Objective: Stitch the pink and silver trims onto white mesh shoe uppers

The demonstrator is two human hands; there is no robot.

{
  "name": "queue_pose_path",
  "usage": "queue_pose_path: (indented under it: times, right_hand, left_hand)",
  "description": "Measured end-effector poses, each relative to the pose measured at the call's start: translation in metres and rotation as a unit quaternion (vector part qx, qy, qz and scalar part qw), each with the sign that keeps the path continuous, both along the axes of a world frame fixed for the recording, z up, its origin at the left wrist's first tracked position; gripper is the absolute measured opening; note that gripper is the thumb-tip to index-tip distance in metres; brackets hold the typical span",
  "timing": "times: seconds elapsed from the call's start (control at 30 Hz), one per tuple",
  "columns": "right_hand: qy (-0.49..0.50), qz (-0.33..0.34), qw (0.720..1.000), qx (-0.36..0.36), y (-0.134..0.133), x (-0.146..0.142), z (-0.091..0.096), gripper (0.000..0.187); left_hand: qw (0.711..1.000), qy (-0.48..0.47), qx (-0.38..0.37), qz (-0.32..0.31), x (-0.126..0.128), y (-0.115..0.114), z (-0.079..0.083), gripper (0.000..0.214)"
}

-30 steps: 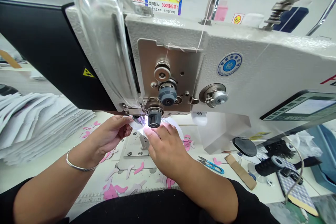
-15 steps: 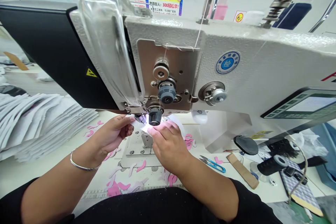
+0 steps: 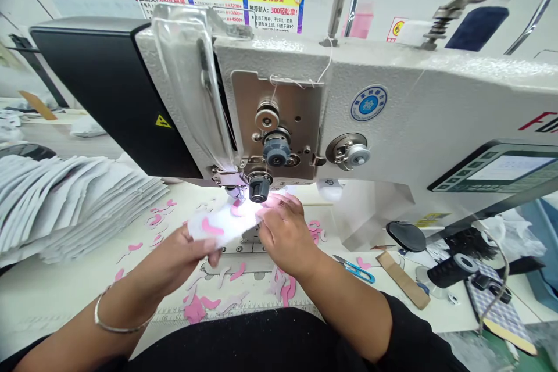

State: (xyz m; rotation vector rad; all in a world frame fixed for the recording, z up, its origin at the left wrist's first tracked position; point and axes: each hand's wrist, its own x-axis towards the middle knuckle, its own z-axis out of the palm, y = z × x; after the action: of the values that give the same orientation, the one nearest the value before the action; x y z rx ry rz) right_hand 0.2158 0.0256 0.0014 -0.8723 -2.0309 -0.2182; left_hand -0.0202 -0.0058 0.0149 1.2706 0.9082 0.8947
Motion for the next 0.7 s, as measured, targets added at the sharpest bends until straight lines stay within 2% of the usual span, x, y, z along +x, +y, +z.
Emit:
queue_pose_path:
  times: [0.07, 0.1, 0.13, 0.17, 0.23, 0.3, 0.33, 0.4, 0.53, 0.63, 0.7]
  right_hand:
    - [0.014, 0.041, 0.999, 0.007, -0.002, 0.002, 0.001, 0.020]
    - [0.021, 0.059, 0.998, 0.010, -0.003, 0.003, 0.002, 0.020]
    - [0.027, 0.075, 0.997, 0.009, -0.004, 0.004, 0.003, 0.021]
    - [0.031, 0.089, 0.995, 0.007, -0.005, 0.006, 0.004, 0.021]
    - [0.032, 0.117, 0.993, -0.003, -0.007, 0.011, 0.005, 0.023]
    - [0.025, 0.140, 0.990, -0.015, -0.009, 0.016, 0.005, 0.023]
    - [0.021, 0.147, 0.989, -0.021, -0.009, 0.019, 0.005, 0.023]
    - [0.023, 0.155, 0.987, -0.033, -0.010, 0.025, 0.004, 0.025]
    - [0.053, 0.160, 0.984, -0.056, -0.012, 0.035, 0.007, 0.033]
    - [0.035, 0.173, 0.978, -0.111, -0.014, 0.037, 0.011, 0.035]
    - [0.013, 0.152, 0.978, -0.143, -0.015, 0.035, 0.011, 0.037]
  left_hand:
    - [0.993, 0.013, -0.018, -0.112, -0.005, -0.012, -0.008, 0.029]
    - [0.991, -0.002, -0.045, -0.129, -0.009, -0.016, -0.012, 0.035]
    - [0.990, -0.030, -0.082, -0.114, -0.012, -0.017, -0.017, 0.040]
    - [0.988, -0.068, -0.123, -0.071, -0.015, -0.017, -0.022, 0.043]
    - [0.972, -0.143, -0.182, 0.050, -0.021, -0.014, -0.029, 0.041]
    - [0.957, -0.187, -0.178, 0.134, -0.024, -0.010, -0.032, 0.029]
    - [0.956, -0.193, -0.162, 0.148, -0.025, -0.009, -0.031, 0.023]
    - [0.964, -0.181, -0.134, 0.139, -0.025, -0.008, -0.027, 0.015]
    - [0.981, -0.118, -0.144, 0.058, -0.021, -0.014, -0.020, 0.022]
    - [0.986, -0.088, -0.137, 0.031, -0.020, -0.018, -0.020, 0.024]
    - [0.988, -0.080, -0.129, 0.027, -0.019, -0.019, -0.020, 0.025]
